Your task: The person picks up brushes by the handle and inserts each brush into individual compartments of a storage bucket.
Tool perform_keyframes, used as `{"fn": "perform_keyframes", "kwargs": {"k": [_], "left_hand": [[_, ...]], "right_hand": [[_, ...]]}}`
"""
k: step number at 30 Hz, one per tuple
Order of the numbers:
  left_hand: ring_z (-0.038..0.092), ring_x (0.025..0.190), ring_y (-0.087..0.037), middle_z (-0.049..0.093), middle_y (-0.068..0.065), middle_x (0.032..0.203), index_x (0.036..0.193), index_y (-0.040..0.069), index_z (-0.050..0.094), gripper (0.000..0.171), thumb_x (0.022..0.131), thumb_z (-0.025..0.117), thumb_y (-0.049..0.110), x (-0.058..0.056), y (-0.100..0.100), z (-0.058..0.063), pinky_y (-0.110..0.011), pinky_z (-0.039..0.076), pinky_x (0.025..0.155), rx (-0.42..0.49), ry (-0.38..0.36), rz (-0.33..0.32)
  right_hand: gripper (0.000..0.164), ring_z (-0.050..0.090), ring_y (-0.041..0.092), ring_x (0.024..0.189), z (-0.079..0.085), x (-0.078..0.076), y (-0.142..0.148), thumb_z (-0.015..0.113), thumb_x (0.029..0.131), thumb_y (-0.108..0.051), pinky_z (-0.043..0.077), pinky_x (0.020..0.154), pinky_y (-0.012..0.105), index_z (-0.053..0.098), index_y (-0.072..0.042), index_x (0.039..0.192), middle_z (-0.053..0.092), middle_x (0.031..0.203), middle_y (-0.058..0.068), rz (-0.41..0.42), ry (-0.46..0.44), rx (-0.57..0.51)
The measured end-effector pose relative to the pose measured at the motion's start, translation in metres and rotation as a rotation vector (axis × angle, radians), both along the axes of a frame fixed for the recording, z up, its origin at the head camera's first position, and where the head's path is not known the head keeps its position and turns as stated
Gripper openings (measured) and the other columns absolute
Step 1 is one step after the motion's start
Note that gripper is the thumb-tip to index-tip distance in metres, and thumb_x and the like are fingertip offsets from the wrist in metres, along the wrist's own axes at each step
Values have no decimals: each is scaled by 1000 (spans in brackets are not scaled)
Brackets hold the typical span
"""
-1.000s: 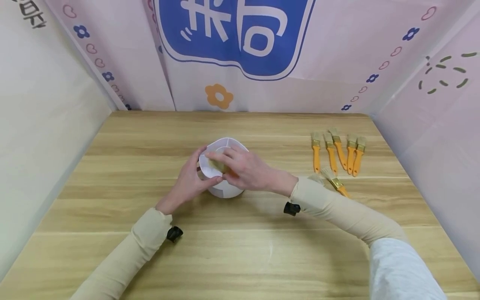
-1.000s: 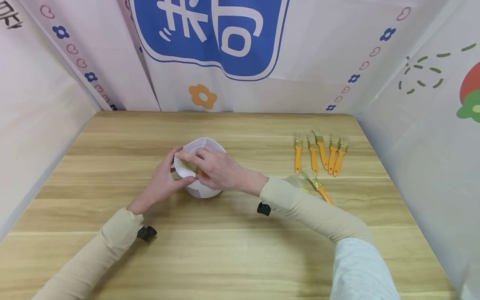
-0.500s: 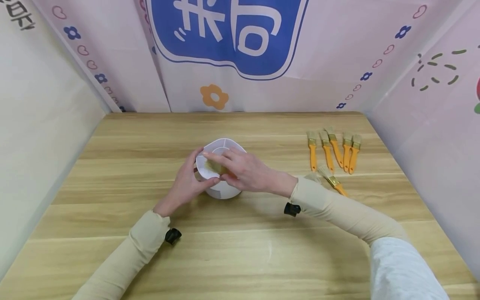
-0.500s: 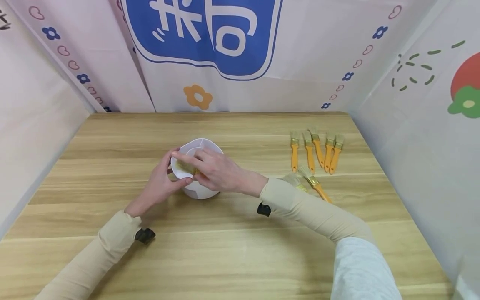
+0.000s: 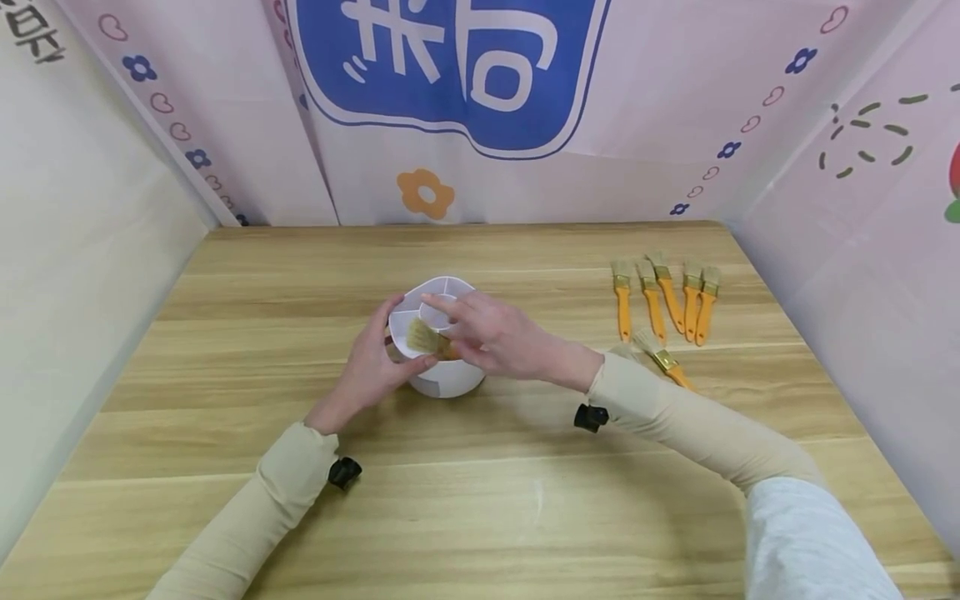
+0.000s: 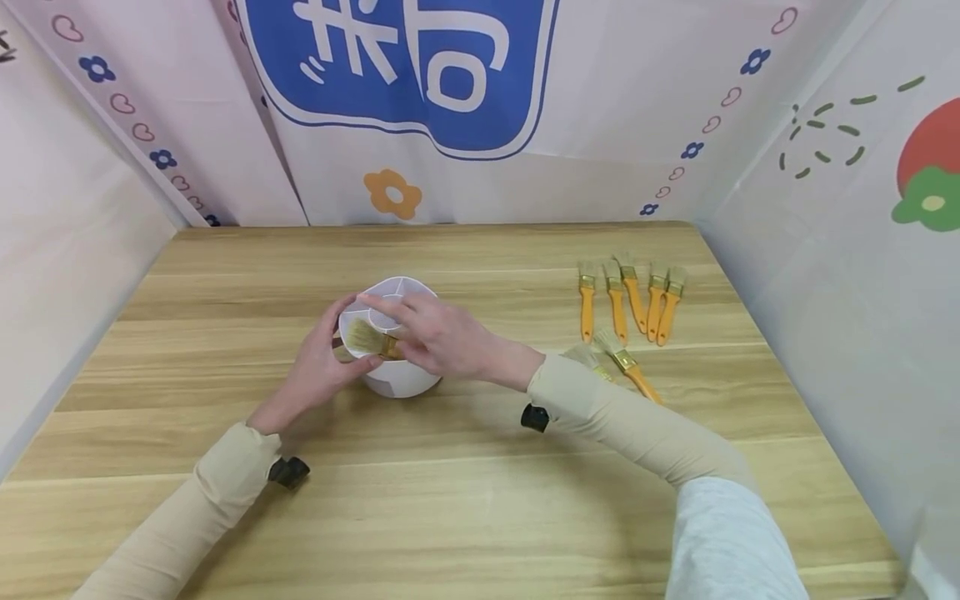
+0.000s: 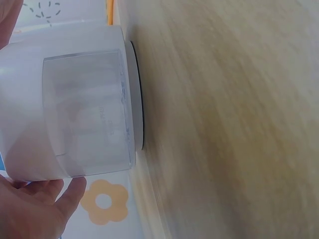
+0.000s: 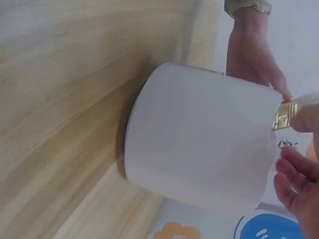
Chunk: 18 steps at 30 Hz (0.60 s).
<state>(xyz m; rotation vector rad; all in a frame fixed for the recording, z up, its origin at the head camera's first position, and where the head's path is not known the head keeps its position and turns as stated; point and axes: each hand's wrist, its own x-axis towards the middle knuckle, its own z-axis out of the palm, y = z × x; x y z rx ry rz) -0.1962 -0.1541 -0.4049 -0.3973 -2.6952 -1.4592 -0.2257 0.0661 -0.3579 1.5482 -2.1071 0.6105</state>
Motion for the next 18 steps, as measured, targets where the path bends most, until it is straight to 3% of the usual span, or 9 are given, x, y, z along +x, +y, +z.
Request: {"fn": "perform_keyframes", "kwargs": {"k": [4, 8, 13, 18], "left_hand": [[43, 126, -32, 39, -16, 142, 145, 5, 22, 94, 73, 79, 24, 0, 0, 0, -53, 41, 103, 7, 6, 4], [43, 127, -32, 39, -16, 142, 145, 4, 23, 95, 71, 80, 23, 0, 1, 1, -53, 40, 104, 19, 11, 6], [42, 127, -31, 39, -15, 142, 145, 5, 24, 95, 70, 81, 22, -1, 1, 1, -53, 39, 105, 19, 1, 13], [42, 128, -30, 39, -13, 143, 145, 7, 24, 95, 71, 81, 24, -1, 1, 0, -53, 39, 105, 9, -14, 18]], "right_hand": [[56, 58, 19, 86, -1, -8, 7, 67, 81, -4, 52, 75, 28, 44, 5, 131, 61, 92, 12, -2, -70, -93], [57, 57, 20, 85, -4, -17, 18, 66, 80, 1, 52, 76, 30, 43, 6, 131, 59, 90, 12, -56, -138, -158], [58, 58, 23, 83, -13, -35, 34, 65, 80, 1, 52, 76, 32, 42, 3, 134, 59, 87, 14, -228, -188, -156], [62, 60, 27, 82, -22, -58, 60, 62, 83, -3, 54, 73, 37, 36, -4, 139, 61, 90, 18, -454, -339, -114]]}}
